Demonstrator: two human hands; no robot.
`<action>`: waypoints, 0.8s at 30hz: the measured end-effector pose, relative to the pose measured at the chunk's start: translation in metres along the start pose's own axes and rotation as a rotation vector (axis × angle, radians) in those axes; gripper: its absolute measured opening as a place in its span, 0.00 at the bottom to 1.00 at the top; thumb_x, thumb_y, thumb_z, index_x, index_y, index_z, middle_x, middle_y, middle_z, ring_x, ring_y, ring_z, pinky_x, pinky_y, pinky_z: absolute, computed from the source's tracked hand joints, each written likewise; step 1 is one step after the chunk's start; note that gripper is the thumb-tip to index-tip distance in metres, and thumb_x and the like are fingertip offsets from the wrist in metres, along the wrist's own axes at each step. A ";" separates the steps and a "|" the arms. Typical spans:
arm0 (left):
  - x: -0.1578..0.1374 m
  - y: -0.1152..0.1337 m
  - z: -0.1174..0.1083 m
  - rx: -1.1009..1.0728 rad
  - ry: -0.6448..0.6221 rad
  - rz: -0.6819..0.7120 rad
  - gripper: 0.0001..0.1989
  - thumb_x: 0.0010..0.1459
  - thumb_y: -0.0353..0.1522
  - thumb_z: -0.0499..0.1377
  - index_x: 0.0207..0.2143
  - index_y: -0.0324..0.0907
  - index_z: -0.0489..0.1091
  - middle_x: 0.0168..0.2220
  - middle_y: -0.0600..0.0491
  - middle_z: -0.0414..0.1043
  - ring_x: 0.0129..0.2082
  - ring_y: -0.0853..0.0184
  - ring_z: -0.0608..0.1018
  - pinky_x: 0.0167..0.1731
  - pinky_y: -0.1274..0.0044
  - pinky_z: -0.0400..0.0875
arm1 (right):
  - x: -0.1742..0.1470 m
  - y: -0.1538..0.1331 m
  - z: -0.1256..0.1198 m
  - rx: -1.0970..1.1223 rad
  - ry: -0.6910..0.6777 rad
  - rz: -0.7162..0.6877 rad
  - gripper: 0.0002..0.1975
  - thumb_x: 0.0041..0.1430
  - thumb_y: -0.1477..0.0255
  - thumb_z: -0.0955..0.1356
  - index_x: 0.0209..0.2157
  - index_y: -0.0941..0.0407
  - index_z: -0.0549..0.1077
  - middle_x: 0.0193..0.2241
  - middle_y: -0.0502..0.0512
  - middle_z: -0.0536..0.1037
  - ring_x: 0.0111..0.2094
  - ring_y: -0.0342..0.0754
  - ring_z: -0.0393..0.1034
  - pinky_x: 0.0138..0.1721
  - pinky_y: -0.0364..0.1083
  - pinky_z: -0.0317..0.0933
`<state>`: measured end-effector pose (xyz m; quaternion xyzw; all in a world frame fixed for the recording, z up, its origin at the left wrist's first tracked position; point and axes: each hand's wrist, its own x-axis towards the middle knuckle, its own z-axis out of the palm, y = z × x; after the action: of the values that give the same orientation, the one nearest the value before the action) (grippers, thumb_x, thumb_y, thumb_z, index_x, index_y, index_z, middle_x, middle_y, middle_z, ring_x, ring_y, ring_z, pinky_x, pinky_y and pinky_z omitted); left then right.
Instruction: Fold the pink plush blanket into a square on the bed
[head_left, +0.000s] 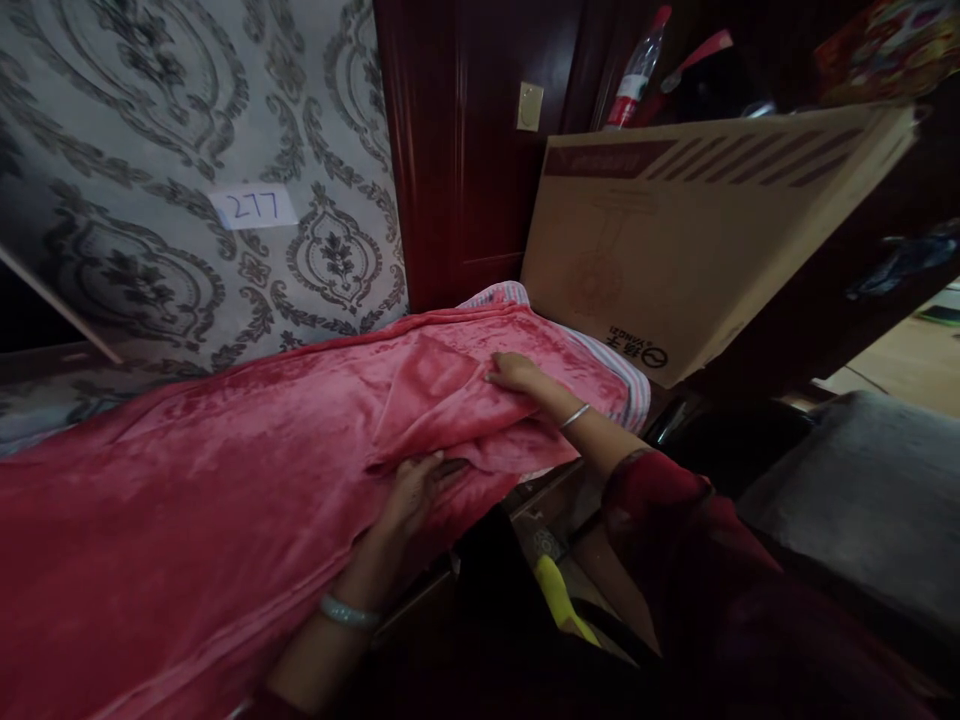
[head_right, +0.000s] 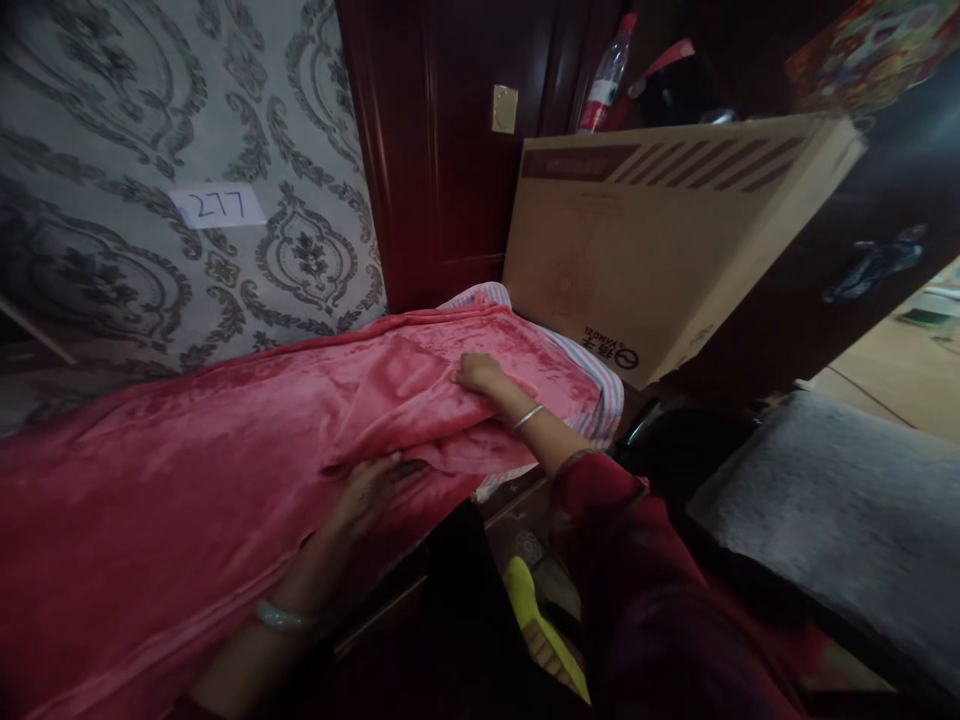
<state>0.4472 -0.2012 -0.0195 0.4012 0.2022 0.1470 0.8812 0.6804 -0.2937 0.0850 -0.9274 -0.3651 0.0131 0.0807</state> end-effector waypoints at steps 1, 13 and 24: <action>0.002 -0.001 0.003 0.021 -0.007 -0.013 0.14 0.43 0.31 0.73 0.23 0.40 0.69 0.26 0.50 0.77 0.35 0.57 0.84 0.50 0.61 0.77 | 0.001 0.007 0.002 0.018 -0.002 0.001 0.15 0.60 0.70 0.71 0.48 0.62 0.79 0.47 0.68 0.82 0.45 0.56 0.77 0.45 0.46 0.66; 0.037 0.076 0.018 -0.027 0.225 0.280 0.06 0.52 0.26 0.57 0.33 0.38 0.72 0.27 0.52 0.78 0.29 0.65 0.80 0.37 0.71 0.80 | -0.014 0.084 -0.060 0.692 1.089 -0.306 0.12 0.67 0.62 0.62 0.39 0.53 0.72 0.38 0.55 0.77 0.42 0.51 0.70 0.46 0.48 0.65; 0.015 0.039 0.007 0.121 0.102 0.008 0.08 0.55 0.23 0.63 0.39 0.37 0.75 0.33 0.48 0.81 0.39 0.55 0.82 0.43 0.64 0.80 | -0.134 0.075 0.093 0.606 0.575 -0.307 0.12 0.58 0.70 0.64 0.41 0.52 0.77 0.38 0.57 0.83 0.40 0.54 0.76 0.45 0.52 0.69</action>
<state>0.4600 -0.1747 0.0116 0.4467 0.2535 0.1584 0.8432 0.6250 -0.4264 -0.0230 -0.7626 -0.4411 -0.1512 0.4484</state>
